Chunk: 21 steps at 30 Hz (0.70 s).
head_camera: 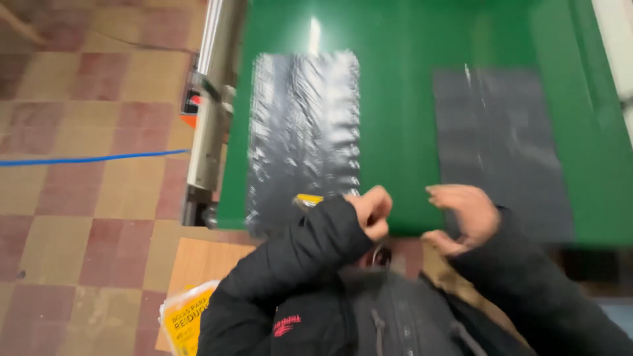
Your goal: Folding plastic bags, inserting them into printed plastic sleeves, and heat-sealing the finished packages.
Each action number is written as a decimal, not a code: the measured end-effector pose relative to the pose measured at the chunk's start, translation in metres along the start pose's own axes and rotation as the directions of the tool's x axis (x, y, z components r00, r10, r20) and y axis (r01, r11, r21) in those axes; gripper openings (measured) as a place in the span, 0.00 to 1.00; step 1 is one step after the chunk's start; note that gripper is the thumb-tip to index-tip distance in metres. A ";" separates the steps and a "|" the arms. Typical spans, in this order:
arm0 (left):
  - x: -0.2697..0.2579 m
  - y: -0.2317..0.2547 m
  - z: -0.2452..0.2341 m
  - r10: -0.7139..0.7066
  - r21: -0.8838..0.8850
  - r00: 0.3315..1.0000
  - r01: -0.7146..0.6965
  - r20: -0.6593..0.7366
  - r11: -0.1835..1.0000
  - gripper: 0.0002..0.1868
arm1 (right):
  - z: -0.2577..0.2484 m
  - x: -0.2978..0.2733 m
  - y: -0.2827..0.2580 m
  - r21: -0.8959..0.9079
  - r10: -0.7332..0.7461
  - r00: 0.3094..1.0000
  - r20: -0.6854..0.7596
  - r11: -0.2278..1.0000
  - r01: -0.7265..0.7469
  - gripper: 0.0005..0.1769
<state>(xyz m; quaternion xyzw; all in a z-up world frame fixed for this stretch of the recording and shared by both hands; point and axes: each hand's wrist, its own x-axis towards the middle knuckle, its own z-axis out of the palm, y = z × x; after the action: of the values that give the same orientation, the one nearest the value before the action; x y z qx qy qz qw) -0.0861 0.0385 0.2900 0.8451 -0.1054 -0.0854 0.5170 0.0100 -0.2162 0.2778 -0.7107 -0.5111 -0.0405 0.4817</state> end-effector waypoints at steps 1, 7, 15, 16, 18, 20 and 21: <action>0.005 0.000 0.008 -0.013 0.009 1.000 0.013 -0.013 1.000 0.11 | 0.016 0.009 -0.017 -0.081 0.086 0.995 0.058 0.993 -0.081 0.18; 0.043 0.011 0.049 0.054 -0.033 0.998 -0.053 0.018 0.998 0.11 | 0.007 -0.059 -0.017 -0.361 0.658 0.752 0.034 0.710 -0.604 0.19; 0.094 0.070 0.137 0.853 0.227 0.499 -0.858 0.153 0.461 0.25 | -0.076 -0.172 -0.053 -0.222 0.592 0.805 -0.033 0.781 -0.584 0.14; 0.094 0.074 0.152 0.817 0.191 0.529 -0.848 0.229 0.495 0.20 | -0.085 -0.193 -0.058 -0.228 0.501 0.857 -0.122 0.826 -0.516 0.16; 0.098 0.083 0.184 0.786 0.116 0.528 -0.846 0.323 0.521 0.15 | -0.105 -0.236 -0.072 -0.251 0.429 0.872 -0.236 0.840 -0.481 0.18; 0.101 0.095 0.215 0.783 0.093 0.518 -0.849 0.344 0.520 0.10 | -0.128 -0.274 -0.087 -0.154 0.441 0.846 -0.300 0.853 -0.499 0.15; 0.105 0.101 0.235 0.788 0.070 0.502 -0.855 0.356 0.513 0.10 | -0.141 -0.293 -0.096 -0.156 0.453 0.833 -0.319 0.841 -0.517 0.15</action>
<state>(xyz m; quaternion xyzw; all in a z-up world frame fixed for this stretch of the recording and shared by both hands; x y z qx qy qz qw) -0.0533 -0.2353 0.2700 0.7245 -0.5782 0.0677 0.3690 -0.1415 -0.5187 0.2535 -0.8572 -0.2336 -0.0728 0.4530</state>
